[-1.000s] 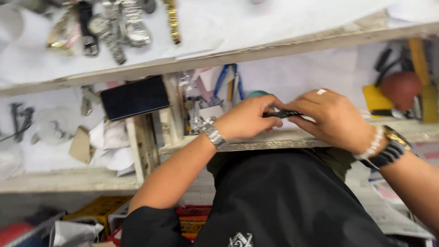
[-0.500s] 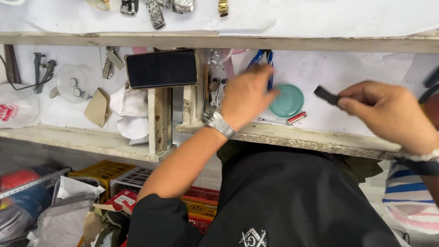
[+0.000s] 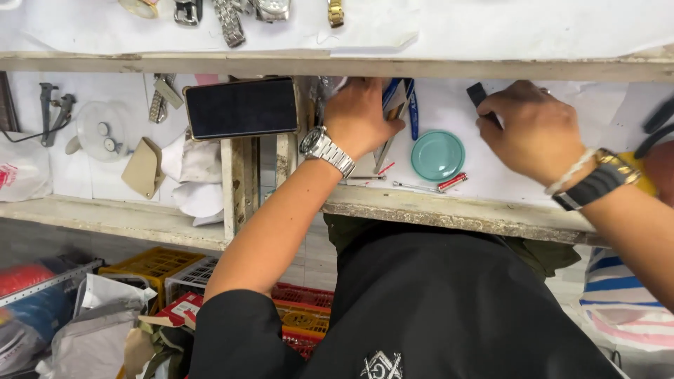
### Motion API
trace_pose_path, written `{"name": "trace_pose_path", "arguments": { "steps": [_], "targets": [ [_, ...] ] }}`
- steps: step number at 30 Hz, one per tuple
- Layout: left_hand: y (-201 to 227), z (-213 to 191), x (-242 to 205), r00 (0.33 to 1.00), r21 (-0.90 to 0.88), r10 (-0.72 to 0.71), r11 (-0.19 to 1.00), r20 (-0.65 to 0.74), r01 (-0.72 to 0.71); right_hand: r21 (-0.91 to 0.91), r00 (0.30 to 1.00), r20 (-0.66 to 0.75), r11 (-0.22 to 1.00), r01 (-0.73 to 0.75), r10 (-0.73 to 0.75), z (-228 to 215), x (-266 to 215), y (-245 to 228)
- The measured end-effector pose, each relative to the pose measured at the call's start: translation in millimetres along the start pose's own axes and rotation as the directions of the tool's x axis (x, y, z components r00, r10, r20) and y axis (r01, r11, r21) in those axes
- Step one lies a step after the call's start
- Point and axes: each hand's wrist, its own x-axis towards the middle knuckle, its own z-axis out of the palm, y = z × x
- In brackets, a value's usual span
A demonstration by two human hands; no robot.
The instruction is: The person organizes a cluttered workbench filled with watch parts and tools. They pick up and inspect a watch, then repeatedly open and close a drawer to sort through items such as a small container, a receipt, and a notebook, placing them back on the desk or in the drawer.
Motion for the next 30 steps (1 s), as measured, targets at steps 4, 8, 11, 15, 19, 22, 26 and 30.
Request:
{"name": "trace_pose_path", "arguments": {
  "steps": [4, 8, 11, 15, 19, 22, 26, 30],
  "targets": [
    [-10, 14, -10, 0.998, -0.041, -0.007, 0.999, -0.07, 0.004, -0.167, 0.956, -0.165, 0.962, 0.215, -0.242, 3, 20, -32],
    [-26, 25, -14, 0.994, -0.106, 0.027, 0.994, -0.109, -0.038, -0.06, 0.793, -0.257, 0.828, 0.557, -0.552, 26, 39, -70],
    [-35, 24, -22, 0.992, -0.087, 0.046, 0.995, -0.122, -0.057, -0.123, 0.732, -0.196, 0.757, 0.642, -0.652, 40, 55, -92],
    [-30, 12, -22, 0.994, -0.115, 0.07, 0.99, -0.087, -0.08, -0.192, 0.632, -0.24, 0.674, 0.713, -0.737, 50, 70, -89],
    [-23, 1, -19, 0.965, -0.159, 0.175, 0.965, -0.195, -0.207, -0.159, 0.537, -0.368, 0.621, 0.767, -0.759, -8, 59, -78],
    [-7, -16, -25, 0.973, -0.296, 0.12, 0.939, -0.199, -0.177, -0.134, 0.616, -0.421, 0.717, 0.684, -0.666, -49, 28, -71],
    [20, -44, -34, 0.992, -0.432, -0.113, 0.893, 0.06, 0.128, 0.125, 0.825, -0.414, 0.874, 0.469, -0.384, -91, -32, -48],
    [34, -52, -48, 0.987, -0.49, 0.084, 0.872, 0.134, -0.008, -0.009, 0.95, -0.307, 0.998, 0.057, -0.057, -99, -80, 9]
  ]
}}
